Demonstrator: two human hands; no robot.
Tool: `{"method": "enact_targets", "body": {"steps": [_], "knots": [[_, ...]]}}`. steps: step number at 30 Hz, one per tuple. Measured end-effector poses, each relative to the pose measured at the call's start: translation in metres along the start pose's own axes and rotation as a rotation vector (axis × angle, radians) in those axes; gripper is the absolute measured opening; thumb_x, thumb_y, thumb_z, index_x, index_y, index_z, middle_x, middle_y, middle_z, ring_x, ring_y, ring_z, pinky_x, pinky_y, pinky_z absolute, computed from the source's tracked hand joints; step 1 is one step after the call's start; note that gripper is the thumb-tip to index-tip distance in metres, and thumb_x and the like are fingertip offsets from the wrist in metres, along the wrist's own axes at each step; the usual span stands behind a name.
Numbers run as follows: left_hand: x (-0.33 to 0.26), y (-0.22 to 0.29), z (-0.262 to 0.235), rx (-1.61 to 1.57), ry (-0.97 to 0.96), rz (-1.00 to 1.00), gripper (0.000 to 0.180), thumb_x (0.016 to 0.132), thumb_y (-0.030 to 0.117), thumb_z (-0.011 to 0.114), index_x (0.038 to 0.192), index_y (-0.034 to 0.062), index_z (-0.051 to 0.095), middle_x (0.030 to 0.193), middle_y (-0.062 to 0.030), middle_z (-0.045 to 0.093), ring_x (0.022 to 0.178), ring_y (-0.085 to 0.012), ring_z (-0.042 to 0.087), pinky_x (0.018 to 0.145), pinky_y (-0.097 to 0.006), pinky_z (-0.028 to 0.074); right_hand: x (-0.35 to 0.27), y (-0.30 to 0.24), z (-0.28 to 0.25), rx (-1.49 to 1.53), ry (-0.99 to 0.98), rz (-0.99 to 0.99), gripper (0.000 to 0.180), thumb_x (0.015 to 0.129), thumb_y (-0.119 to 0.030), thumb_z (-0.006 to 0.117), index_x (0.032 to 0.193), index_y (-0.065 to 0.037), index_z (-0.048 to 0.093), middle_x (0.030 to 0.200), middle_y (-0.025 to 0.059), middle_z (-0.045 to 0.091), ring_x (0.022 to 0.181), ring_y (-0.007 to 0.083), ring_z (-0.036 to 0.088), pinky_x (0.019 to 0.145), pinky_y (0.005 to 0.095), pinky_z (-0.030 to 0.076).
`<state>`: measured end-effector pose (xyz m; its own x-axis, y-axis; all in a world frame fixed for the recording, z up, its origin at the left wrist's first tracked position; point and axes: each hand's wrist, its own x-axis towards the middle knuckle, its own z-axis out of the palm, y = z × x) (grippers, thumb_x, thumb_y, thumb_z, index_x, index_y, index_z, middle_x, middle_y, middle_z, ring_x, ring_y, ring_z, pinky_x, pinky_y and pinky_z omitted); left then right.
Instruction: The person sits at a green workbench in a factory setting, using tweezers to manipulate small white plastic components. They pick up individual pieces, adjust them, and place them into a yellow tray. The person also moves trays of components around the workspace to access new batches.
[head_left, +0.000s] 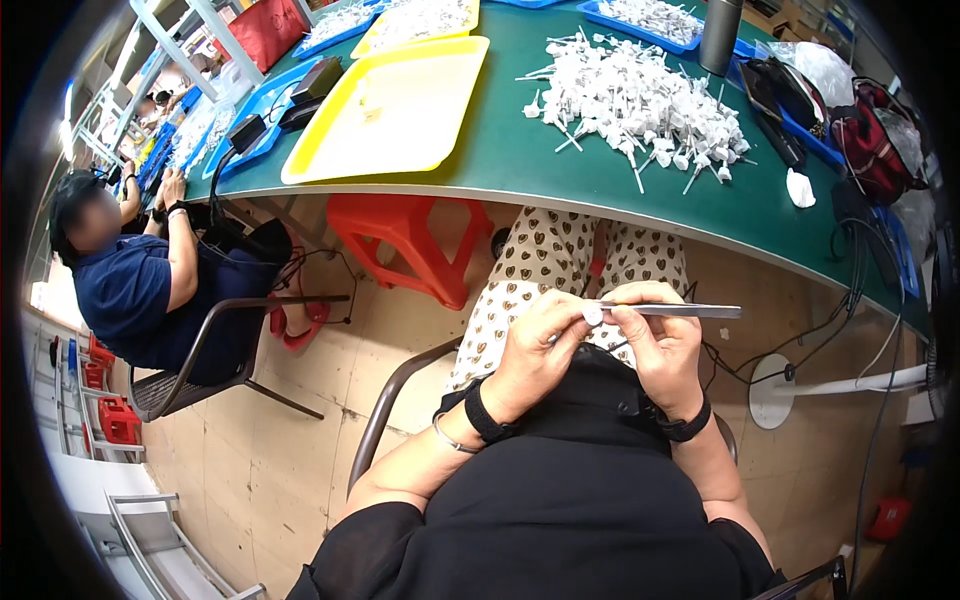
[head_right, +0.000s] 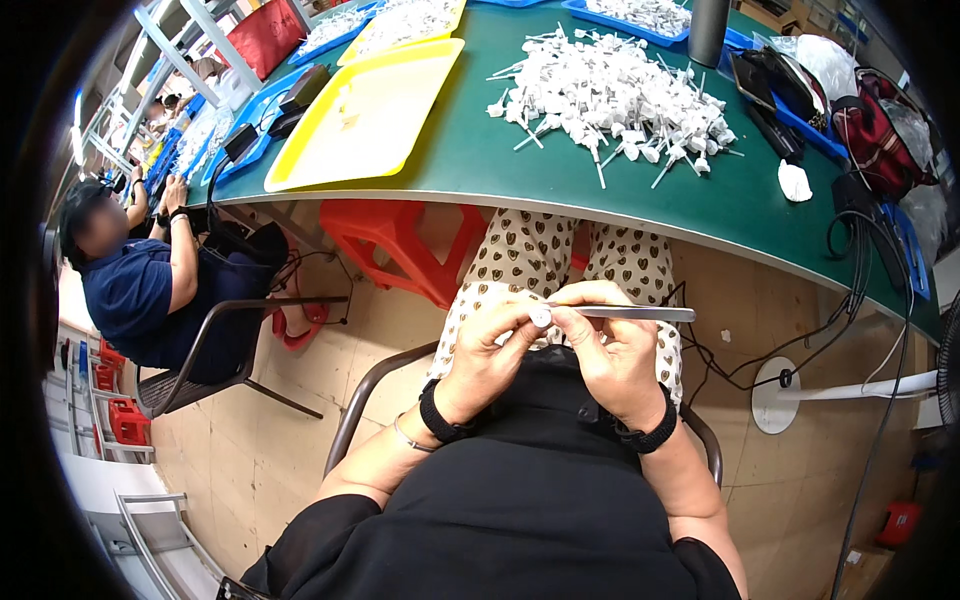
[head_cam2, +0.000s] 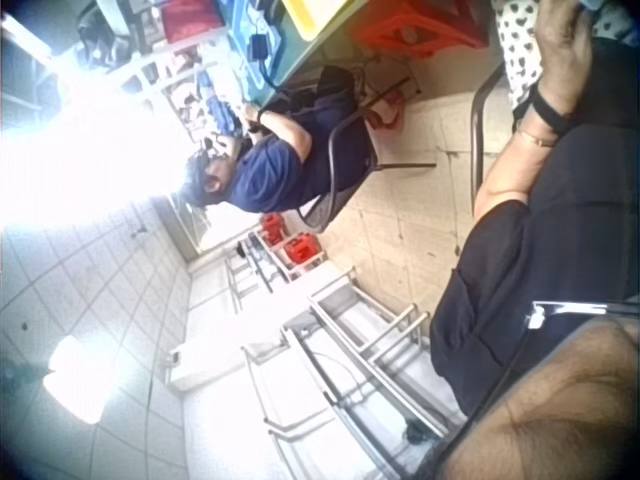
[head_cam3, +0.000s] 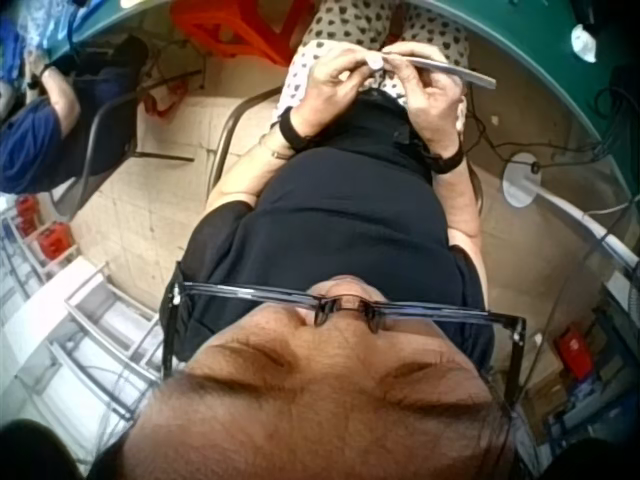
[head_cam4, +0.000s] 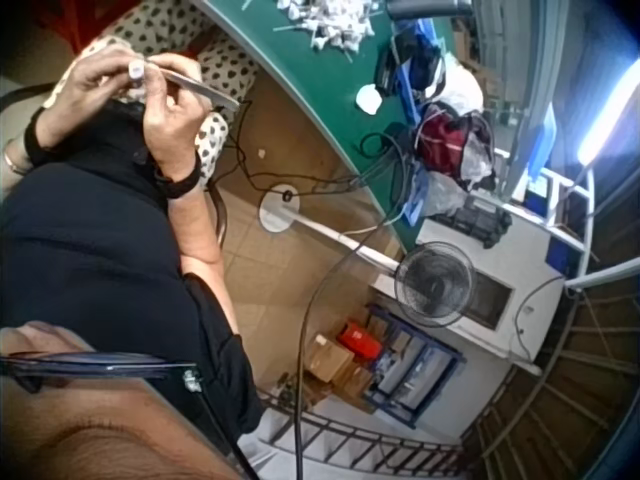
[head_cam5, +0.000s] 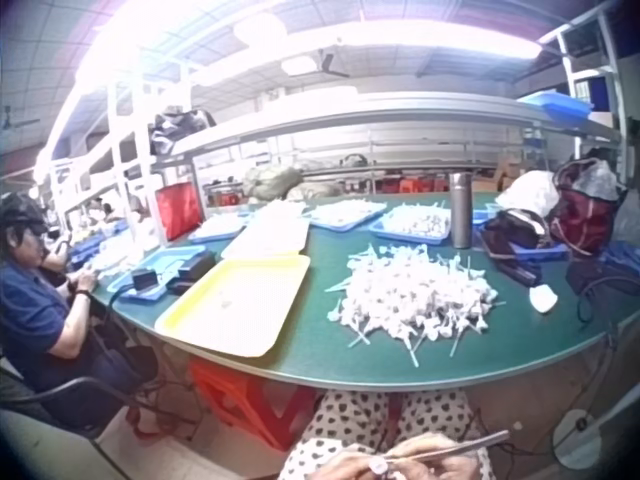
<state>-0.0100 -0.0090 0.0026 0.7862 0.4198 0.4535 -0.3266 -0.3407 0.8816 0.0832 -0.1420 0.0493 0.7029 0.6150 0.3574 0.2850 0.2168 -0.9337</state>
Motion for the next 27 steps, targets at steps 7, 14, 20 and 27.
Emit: {"method": "enact_targets", "body": {"steps": [7, 14, 20, 27], "knots": [[0.0021, 0.0034, -0.0006, 0.084, 0.008, 0.065, 0.021, 0.084, -0.006, 0.068, 0.103, 0.0034, 0.068, 0.089, -0.0094, 0.065, 0.080, -0.0233, 0.064, 0.070, -0.031, 0.051, 0.0028, 0.0038, -0.0013, -0.141, -0.041, -0.140, 0.008, 0.091, -0.003, 0.067, 0.096, 0.002, 0.068, 0.086, 0.0082, 0.066, 0.073, 0.0148, 0.064, 0.063, 0.0258, 0.051], [0.0029, 0.0029, -0.0011, 0.126, 0.007, 0.090, 0.022, 0.083, -0.007, 0.068, 0.103, 0.0036, 0.069, 0.090, -0.0097, 0.065, 0.080, -0.0237, 0.064, 0.070, -0.031, 0.052, 0.0046, 0.0049, -0.0022, -0.195, -0.061, -0.180, 0.007, 0.090, -0.003, 0.068, 0.094, 0.002, 0.068, 0.085, 0.0087, 0.066, 0.071, 0.0159, 0.063, 0.062, 0.0270, 0.050], [0.0031, 0.0047, -0.0007, 0.113, 0.002, 0.082, 0.023, 0.083, -0.007, 0.068, 0.103, 0.0040, 0.069, 0.090, -0.0096, 0.065, 0.081, -0.0240, 0.065, 0.071, -0.031, 0.052, 0.0043, 0.0051, -0.0029, -0.187, -0.053, -0.145, 0.006, 0.091, -0.004, 0.068, 0.093, 0.002, 0.068, 0.082, 0.0069, 0.066, 0.068, 0.0145, 0.062, 0.060, 0.0262, 0.048], [0.0002, -0.0022, 0.0006, 0.061, -0.043, 0.069, 0.022, 0.086, -0.007, 0.066, 0.105, 0.0023, 0.068, 0.092, -0.0090, 0.065, 0.083, -0.0220, 0.063, 0.073, -0.031, 0.052, 0.0048, 0.0032, -0.0077, -0.135, -0.080, -0.077, 0.005, 0.090, -0.002, 0.067, 0.092, 0.002, 0.067, 0.082, 0.0065, 0.066, 0.067, 0.0124, 0.061, 0.059, 0.0250, 0.047]]}}
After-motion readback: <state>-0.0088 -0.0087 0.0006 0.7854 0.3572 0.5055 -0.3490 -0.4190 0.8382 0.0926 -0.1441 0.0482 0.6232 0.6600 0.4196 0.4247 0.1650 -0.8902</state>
